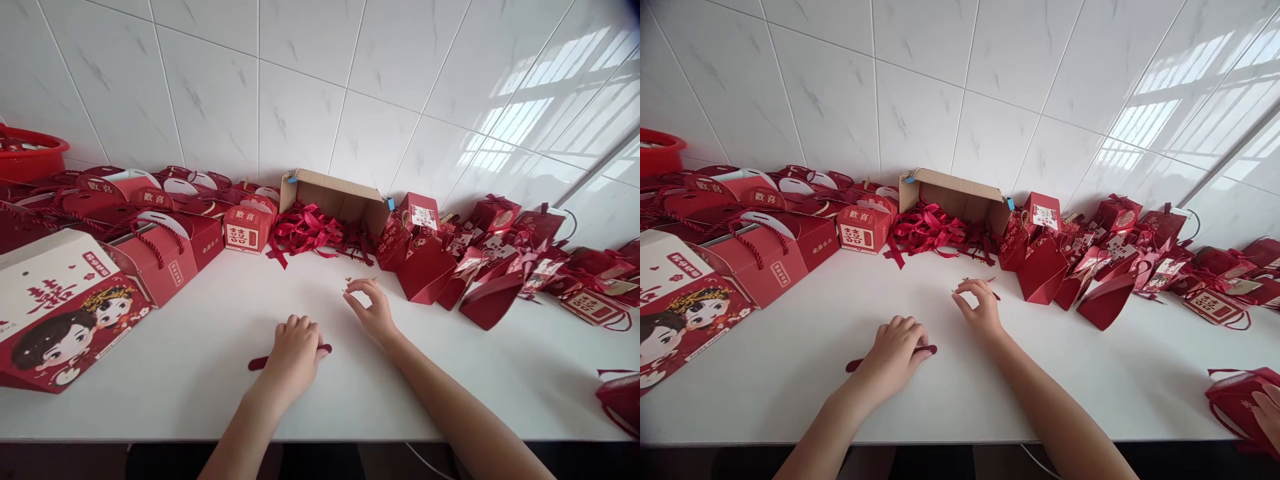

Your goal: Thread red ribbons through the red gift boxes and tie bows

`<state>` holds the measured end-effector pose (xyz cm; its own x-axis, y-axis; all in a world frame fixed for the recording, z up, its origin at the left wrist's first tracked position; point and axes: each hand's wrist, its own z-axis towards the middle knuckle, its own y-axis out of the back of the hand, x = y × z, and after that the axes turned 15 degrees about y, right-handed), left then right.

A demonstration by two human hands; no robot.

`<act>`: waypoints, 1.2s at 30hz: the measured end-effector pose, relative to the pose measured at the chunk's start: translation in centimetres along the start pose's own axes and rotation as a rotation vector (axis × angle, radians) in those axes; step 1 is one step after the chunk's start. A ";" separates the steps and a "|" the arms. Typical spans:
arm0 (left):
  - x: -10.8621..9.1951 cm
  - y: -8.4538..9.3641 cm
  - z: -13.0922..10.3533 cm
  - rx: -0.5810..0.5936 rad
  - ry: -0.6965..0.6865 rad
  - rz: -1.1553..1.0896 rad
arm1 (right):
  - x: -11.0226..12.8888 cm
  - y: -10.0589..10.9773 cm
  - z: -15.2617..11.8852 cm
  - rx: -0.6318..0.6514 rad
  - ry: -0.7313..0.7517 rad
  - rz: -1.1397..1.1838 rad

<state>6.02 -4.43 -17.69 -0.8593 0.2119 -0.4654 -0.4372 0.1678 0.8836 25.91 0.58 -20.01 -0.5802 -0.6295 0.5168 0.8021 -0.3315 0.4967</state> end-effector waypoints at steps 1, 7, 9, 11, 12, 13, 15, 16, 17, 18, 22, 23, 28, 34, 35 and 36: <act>0.2 0.0 0.0 0.001 0.010 -0.020 | 0.3 -0.1 -0.1 0.005 -0.014 0.035; 1.3 0.8 0.6 -0.030 0.204 -0.508 | 2.9 -0.7 -0.2 0.084 -0.107 0.258; 1.7 1.5 0.7 -0.077 0.262 -0.754 | 3.8 -0.8 -0.3 0.103 -0.164 0.375; 1.8 2.2 0.6 -0.118 0.264 -0.908 | 4.6 -1.0 -0.5 0.109 -0.226 0.513; 1.7 2.5 0.5 -0.121 0.257 -0.949 | 4.8 -1.1 -0.6 0.109 -0.240 0.568; 1.6 2.7 0.4 -0.118 0.251 -0.977 | 5.0 -1.2 -0.7 0.110 -0.237 0.600; 1.2 2.9 0.2 -0.090 0.248 -1.026 | 5.2 -1.3 -0.9 0.114 -0.185 0.597; 1.0 2.8 0.1 -0.066 0.251 -1.058 | 5.2 -1.3 -1.0 0.112 -0.155 0.584; 0.7 2.7 0.0 -0.039 0.257 -1.094 | 5.2 -1.3 -1.0 0.106 -0.127 0.571; 0.5 2.5 0.0 -0.010 0.265 -1.131 | 5.2 -1.3 -1.1 0.101 -0.105 0.560; 0.2 1.9 0.2 0.093 0.274 -1.215 | 5.4 -1.2 -1.1 0.087 -0.037 0.540; 0.2 1.8 0.2 0.102 0.274 -1.217 | 5.5 -1.2 -1.1 0.085 -0.026 0.538; 0.2 1.8 0.2 0.143 0.260 -1.211 | 5.6 -1.1 -1.0 0.067 -0.028 0.533; -0.5 2.1 -0.2 0.167 0.288 -1.144 | 5.8 -1.0 -0.9 0.063 -0.016 0.494; -0.6 2.1 -0.2 0.154 0.298 -1.125 | 5.8 -1.0 -0.9 0.059 -0.003 0.482; -0.6 2.1 -0.2 0.143 0.305 -1.112 | 5.9 -1.0 -0.9 0.054 0.011 0.467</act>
<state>5.53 -4.43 -15.57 -0.0570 -0.3576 -0.9321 -0.9735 0.2270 -0.0275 21.87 -3.43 -18.10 -0.1572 -0.7101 0.6864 0.9684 0.0255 0.2482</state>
